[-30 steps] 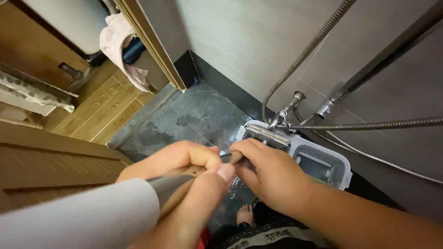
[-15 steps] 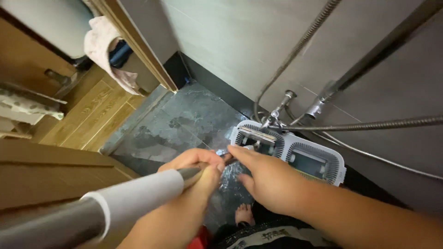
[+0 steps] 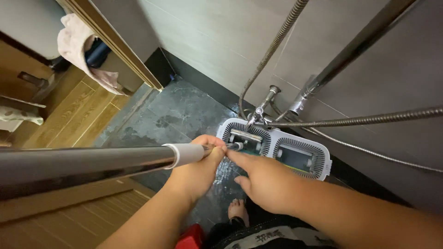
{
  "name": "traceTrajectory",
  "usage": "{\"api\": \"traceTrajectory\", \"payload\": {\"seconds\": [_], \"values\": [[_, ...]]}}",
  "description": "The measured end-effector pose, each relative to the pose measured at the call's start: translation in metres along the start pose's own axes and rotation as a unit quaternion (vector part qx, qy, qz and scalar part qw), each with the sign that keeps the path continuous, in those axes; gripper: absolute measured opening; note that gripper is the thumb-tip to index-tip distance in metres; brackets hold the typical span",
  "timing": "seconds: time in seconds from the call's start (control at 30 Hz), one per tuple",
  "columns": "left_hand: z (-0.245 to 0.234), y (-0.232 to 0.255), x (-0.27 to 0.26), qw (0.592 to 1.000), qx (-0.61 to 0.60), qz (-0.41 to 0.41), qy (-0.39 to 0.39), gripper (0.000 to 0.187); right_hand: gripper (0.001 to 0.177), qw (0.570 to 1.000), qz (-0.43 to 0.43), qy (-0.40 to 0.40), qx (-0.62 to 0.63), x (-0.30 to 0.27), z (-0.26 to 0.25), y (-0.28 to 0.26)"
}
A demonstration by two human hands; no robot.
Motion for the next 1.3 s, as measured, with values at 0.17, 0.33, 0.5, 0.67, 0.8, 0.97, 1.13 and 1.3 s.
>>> {"api": "traceTrajectory", "payload": {"seconds": [0.17, 0.33, 0.5, 0.67, 0.8, 0.97, 1.13, 1.3], "values": [[0.015, -0.021, 0.037, 0.998, 0.014, 0.065, -0.008, 0.008, 0.063, 1.000, 0.017, 0.007, -0.002, -0.010, -0.004, 0.016], [0.015, -0.008, 0.029, 0.995, -0.022, 0.092, 0.025, 0.009, 0.069, 0.986, 0.151, -0.064, 0.037, -0.012, -0.009, 0.013], [0.006, 0.019, -0.013, 0.988, 0.024, 0.143, 0.054, 0.015, 0.074, 0.994, 0.109, -0.001, 0.005, 0.000, -0.002, 0.021], [-0.005, 0.040, -0.072, 0.992, 0.011, 0.110, 0.054, 0.014, 0.079, 0.991, 0.134, 0.001, 0.017, 0.000, 0.005, -0.009], [-0.013, 0.063, -0.120, 0.993, 0.032, 0.091, 0.061, 0.017, 0.071, 0.998, 0.045, 0.026, 0.037, 0.005, 0.022, -0.017], [-0.028, 0.072, -0.163, 0.994, 0.043, 0.104, 0.017, 0.020, 0.041, 0.985, 0.139, -0.001, 0.104, 0.007, 0.030, -0.037], [-0.033, 0.073, -0.188, 0.996, 0.049, 0.070, 0.005, 0.021, 0.026, 0.984, 0.117, -0.008, 0.134, 0.010, 0.038, -0.053], [-0.025, 0.050, -0.170, 0.991, 0.098, 0.052, 0.075, 0.033, 0.030, 0.971, -0.013, -0.081, 0.224, 0.014, 0.040, -0.060]]}}
Point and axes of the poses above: each hand's wrist, its own x-axis towards the middle knuckle, its own z-axis out of the palm, y = z × x, the point moved 6 cm from there along x, towards the middle knuckle, and after that the axes turned 10 degrees about -y, right-handed, at the moved point
